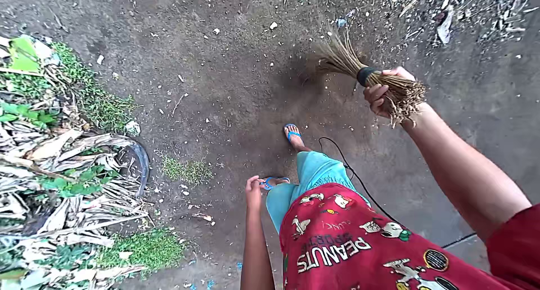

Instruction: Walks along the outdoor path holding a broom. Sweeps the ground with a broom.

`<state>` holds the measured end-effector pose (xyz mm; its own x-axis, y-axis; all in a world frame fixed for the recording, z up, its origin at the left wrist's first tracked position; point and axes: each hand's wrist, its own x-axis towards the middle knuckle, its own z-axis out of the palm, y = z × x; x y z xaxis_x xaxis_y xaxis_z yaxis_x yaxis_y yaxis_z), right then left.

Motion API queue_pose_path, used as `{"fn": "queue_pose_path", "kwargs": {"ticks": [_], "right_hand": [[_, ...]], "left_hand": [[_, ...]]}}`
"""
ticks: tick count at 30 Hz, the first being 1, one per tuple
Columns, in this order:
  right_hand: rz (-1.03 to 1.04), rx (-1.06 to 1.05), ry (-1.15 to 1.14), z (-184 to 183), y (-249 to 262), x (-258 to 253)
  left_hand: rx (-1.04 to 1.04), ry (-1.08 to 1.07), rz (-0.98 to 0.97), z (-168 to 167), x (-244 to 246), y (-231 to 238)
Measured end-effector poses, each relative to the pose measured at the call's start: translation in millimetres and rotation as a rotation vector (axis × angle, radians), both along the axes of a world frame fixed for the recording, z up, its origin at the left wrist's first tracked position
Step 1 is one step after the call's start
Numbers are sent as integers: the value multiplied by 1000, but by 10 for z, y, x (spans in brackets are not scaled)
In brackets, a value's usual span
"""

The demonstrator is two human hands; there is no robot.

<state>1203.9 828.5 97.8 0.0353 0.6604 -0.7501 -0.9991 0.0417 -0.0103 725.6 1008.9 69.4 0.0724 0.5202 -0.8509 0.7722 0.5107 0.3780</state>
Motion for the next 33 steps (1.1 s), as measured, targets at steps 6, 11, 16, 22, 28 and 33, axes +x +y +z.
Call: {"fn": "queue_pose_path", "kwargs": {"ticks": [6, 11, 16, 22, 28, 33], "right_hand": [[596, -639, -567, 70, -265, -1006], [599, -480, -78, 913, -901, -1498], [571, -427, 146, 792, -1072, -1694], [661, -455, -145, -27, -518, -526], [614, -334, -383, 113, -26, 446], [533, -558, -440, 400, -303, -126]], "left_hand": [[-30, -48, -93, -109, 309, 40], [-141, -12, -162, -229, 341, -188], [-216, 29, -142, -296, 177, -442], [-165, 18, -99, -204, 77, -387], [-71, 53, 7, -128, -6, -217], [-129, 94, -32, -183, 71, -231]]}}
